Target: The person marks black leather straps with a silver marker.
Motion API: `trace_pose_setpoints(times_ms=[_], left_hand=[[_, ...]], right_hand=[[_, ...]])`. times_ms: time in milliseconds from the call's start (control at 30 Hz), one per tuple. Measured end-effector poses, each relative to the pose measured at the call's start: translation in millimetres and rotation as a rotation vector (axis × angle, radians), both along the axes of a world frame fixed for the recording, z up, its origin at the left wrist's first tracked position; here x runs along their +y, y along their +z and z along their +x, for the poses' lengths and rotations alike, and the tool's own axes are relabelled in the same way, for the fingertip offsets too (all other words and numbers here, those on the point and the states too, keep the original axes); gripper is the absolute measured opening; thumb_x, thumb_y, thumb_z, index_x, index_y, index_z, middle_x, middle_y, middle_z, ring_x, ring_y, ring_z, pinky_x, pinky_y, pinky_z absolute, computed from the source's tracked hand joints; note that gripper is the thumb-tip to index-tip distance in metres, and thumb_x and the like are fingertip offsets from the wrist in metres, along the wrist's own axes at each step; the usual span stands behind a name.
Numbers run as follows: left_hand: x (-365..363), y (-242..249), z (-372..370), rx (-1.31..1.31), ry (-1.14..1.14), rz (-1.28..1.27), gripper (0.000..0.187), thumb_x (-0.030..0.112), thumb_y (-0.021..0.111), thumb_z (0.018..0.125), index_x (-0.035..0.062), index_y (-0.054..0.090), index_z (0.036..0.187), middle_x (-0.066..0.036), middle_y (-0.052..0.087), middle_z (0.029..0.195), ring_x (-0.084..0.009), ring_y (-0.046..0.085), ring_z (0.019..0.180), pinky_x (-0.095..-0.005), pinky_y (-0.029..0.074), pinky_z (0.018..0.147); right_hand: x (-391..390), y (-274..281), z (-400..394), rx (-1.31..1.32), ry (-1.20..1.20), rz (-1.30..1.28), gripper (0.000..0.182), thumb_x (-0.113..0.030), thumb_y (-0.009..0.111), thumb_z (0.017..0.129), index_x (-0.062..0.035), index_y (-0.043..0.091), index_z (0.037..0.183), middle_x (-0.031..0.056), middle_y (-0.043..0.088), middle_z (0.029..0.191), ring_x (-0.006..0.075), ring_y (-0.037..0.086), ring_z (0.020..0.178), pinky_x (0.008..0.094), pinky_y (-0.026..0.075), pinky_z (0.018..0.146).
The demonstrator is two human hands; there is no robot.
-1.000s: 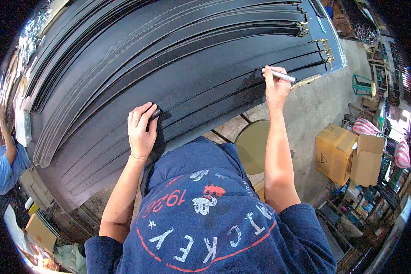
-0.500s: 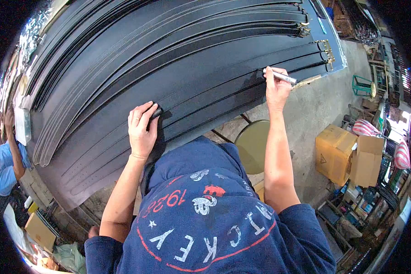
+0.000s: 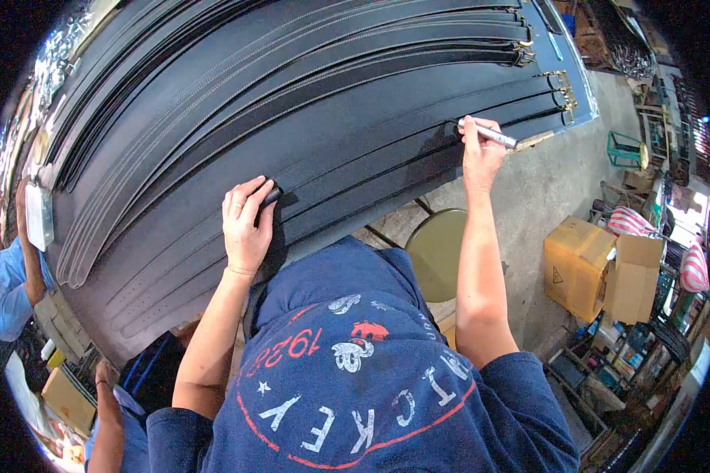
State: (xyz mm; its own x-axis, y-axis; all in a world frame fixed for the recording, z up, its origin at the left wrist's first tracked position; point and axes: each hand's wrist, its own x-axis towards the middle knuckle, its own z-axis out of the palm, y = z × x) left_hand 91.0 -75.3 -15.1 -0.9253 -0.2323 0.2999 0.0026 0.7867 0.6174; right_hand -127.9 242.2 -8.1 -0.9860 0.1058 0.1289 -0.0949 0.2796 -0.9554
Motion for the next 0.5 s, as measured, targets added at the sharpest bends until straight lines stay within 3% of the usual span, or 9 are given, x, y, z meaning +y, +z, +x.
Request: trace_pose_setpoints(times_ms=[233, 333, 500], left_hand=[[0.1, -1.1, 0.2, 0.016, 0.006, 0.002, 0.036, 0.0, 0.071, 0.075, 0.0063, 0.068, 0.109, -0.009, 0.064, 0.114, -0.0288, 0.059, 0.102, -0.0389, 0.046, 0.092], [0.2, -0.1, -0.4, 0.02, 0.005, 0.004, 0.035, 0.0, 0.072, 0.075, 0.0063, 0.068, 0.109, -0.009, 0.064, 0.113, -0.0287, 0.06, 0.102, -0.0391, 0.046, 0.091], [-0.3, -1.3, 0.4, 0.013, 0.008, -0.003, 0.034, 0.001, 0.072, 0.076, 0.0067, 0.068, 0.109, -0.009, 0.064, 0.114, -0.0287, 0.059, 0.102, -0.0392, 0.046, 0.092]], right_hand=[[4.6, -3.4, -5.9, 0.037, -0.046, -0.04, 0.011, -0.009, 0.068, 0.091, -0.001, 0.06, 0.093, 0.007, 0.068, 0.085, 0.0123, 0.064, 0.077, 0.026, 0.052, 0.073], [10.6, -10.3, -12.1, 0.115, -0.11, 0.021, 0.013, -0.011, 0.068, 0.091, -0.0002, 0.061, 0.093, 0.0066, 0.068, 0.081, 0.0105, 0.063, 0.071, 0.024, 0.049, 0.065], [11.8, -12.9, -13.7, 0.133, -0.128, 0.03, 0.014, -0.012, 0.07, 0.09, -0.0006, 0.062, 0.093, 0.006, 0.067, 0.08, 0.0105, 0.063, 0.07, 0.0241, 0.049, 0.064]])
